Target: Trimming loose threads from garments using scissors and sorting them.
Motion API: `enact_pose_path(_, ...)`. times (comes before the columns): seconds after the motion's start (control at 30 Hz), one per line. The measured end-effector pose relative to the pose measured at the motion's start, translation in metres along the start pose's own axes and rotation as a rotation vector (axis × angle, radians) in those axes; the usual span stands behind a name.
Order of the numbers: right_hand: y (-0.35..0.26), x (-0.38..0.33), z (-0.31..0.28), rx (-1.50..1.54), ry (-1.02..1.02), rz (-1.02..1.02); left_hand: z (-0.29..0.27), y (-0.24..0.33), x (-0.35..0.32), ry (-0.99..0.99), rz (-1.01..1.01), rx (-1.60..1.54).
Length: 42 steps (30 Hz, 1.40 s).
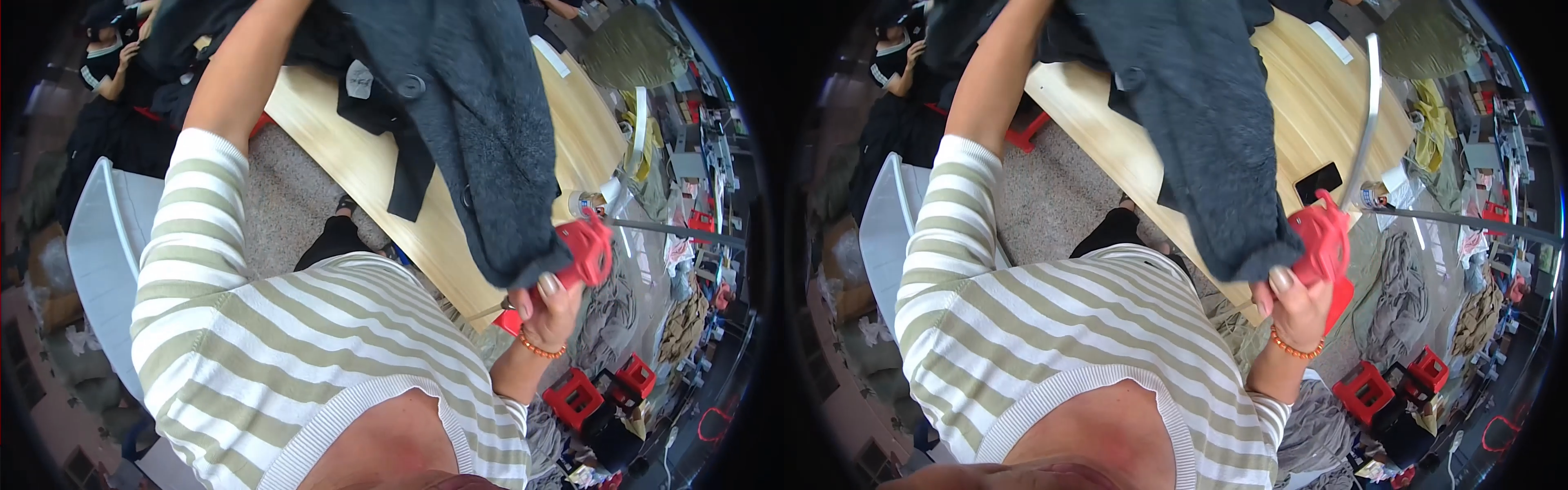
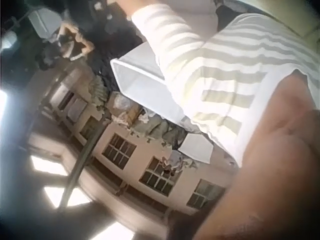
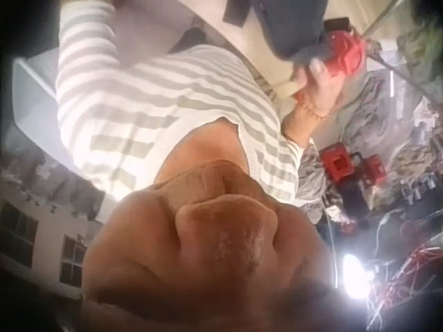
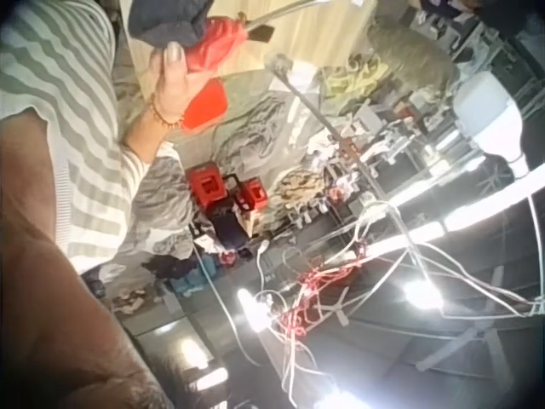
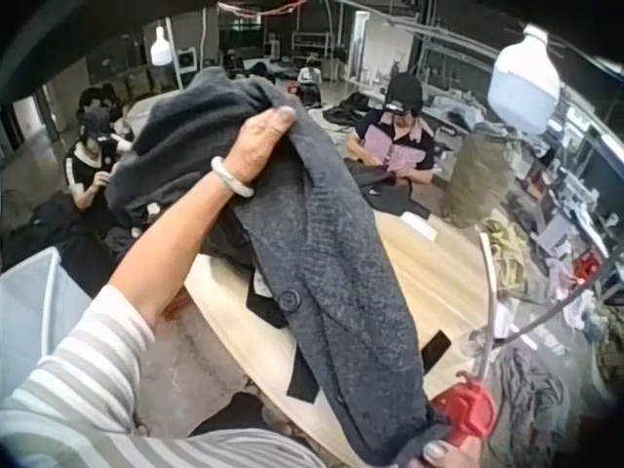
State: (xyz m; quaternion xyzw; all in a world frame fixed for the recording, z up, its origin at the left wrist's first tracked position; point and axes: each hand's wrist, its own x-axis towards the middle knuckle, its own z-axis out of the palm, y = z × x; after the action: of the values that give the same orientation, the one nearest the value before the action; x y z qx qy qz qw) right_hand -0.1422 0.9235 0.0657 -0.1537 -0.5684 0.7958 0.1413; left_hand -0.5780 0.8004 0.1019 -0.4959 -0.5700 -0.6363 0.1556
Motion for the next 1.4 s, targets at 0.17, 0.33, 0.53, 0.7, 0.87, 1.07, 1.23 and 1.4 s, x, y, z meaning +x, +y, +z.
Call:
enact_pose_path(0.17,0.088,0.018,-0.054,-0.352,0.256,0.257,0.081,-0.137,-0.094,-0.833,-0.116,0.652)
enact_pose_path(0.33,0.175,-0.029,-0.108,-0.993,0.353,0.41,0.126,-0.11,-0.228,-0.966,-0.071,0.938)
enact_pose_path(0.53,0.17,-0.038,-0.089,-1.554,0.268,0.204,0.104,-0.087,-0.309,-0.79,-0.224,0.658)
enact_pose_path(0.7,0.152,0.01,-0.076,-1.242,0.201,0.286,0.127,-0.107,-0.293,0.162,-1.008,0.082)
enact_pose_path(0.87,0.156,0.036,-0.066,-1.099,0.157,0.241,0.131,-0.108,-0.298,0.167,-1.568,-0.826)
enact_pose_path(1.07,0.151,0.06,-0.059,-1.096,-0.038,0.286,0.14,-0.107,-0.303,0.212,-1.491,-0.849)
enact_pose_path(1.23,0.13,0.095,-0.039,-1.236,-0.053,0.26,0.153,-0.118,-0.311,0.522,-1.29,-0.747)
enact_pose_path(1.4,0.122,0.108,-0.038,-1.241,-0.158,0.241,0.147,-0.116,-0.319,0.147,-0.976,0.008)
